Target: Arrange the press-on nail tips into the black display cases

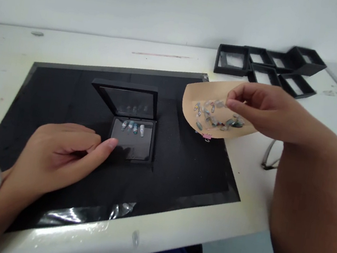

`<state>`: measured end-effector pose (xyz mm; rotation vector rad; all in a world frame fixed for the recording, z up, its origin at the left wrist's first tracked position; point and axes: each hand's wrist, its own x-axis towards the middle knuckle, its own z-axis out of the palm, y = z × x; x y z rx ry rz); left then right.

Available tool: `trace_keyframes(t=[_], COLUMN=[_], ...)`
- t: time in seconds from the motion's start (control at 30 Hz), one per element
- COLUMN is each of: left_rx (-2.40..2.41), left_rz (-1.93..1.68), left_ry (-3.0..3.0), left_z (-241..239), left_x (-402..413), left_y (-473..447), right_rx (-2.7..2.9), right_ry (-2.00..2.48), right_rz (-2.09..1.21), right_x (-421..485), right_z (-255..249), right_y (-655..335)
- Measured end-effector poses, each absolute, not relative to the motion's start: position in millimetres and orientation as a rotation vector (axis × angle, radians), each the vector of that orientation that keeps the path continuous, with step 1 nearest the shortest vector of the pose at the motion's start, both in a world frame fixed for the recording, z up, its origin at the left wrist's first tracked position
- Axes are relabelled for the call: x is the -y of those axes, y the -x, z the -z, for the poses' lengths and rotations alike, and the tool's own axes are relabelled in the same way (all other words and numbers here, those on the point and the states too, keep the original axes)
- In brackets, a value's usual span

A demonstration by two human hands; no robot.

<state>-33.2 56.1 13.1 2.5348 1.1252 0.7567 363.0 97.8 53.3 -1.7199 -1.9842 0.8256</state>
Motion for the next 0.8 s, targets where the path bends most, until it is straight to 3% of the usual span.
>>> trace_keyframes(t=[0.27, 0.6, 0.8], left_rx=[-1.044, -0.996, -0.990], left_rz=[-0.825, -0.834, -0.823], left_ry=[-2.511, -2.519, -2.520], left_z=[-4.8, 0.8, -0.4], left_x=[-56.0, -54.3, -55.9], left_y=[35.4, 38.3, 35.6], right_rx=[1.791, 1.721, 1.704], right_ry=[1.026, 0.899, 0.881], right_rz=[-1.535, -1.441, -1.551], right_x=[-89.9, -89.4, -85.2], right_z=[-55.9, -49.6, -51.8], right_y=[-359.4, -340.9, -328.9])
